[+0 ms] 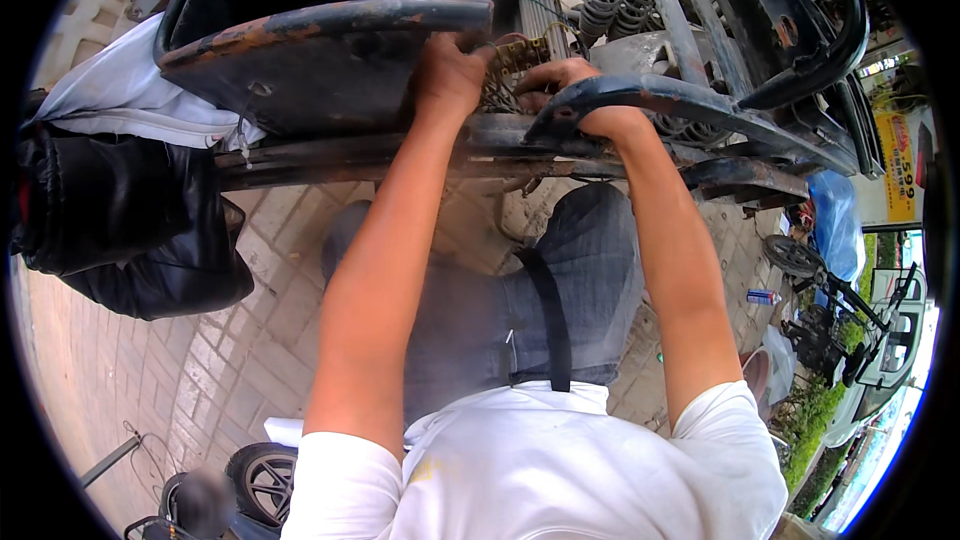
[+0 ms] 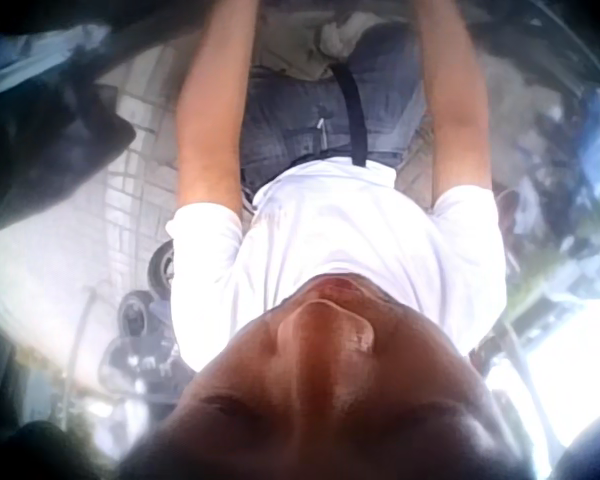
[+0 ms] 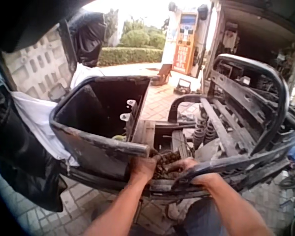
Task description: The person is sitting on the ground working on the wiring of a vehicle's undercarriage. They use a tool to strip the insulation from wires and then connect the exposed ends together by hand.
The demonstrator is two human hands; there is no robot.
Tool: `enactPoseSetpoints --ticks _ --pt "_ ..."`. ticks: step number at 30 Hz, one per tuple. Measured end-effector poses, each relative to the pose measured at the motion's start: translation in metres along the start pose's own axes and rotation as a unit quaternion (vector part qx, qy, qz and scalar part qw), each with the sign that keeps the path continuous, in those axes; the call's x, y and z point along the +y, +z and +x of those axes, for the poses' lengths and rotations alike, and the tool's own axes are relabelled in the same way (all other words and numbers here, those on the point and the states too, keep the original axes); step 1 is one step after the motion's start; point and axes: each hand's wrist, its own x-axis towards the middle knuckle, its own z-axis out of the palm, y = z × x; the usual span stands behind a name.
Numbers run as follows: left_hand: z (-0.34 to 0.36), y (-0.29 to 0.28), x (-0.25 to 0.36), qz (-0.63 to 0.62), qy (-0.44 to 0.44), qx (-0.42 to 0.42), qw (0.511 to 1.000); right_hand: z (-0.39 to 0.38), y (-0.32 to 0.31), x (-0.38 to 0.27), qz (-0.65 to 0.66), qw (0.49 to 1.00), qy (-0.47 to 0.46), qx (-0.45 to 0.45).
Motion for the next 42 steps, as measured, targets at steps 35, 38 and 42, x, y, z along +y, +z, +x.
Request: enactPoseSetpoints --ticks 35,38,42 --pt "0.002 -0.005 0.023 0.079 0.059 -0.101 0.990 0.003 0.016 0.033 -0.200 0.978 -0.059 0.013" --pt "0.007 -0.008 0.019 0.037 0.013 -0.109 0.993 0.006 0.009 0.014 -0.217 0.974 -0.063 -0.008" --pt "0.007 -0.009 0.026 -0.029 -0.039 -0.132 0.990 0.010 0.014 0.012 -0.180 0.983 -0.010 0.019"
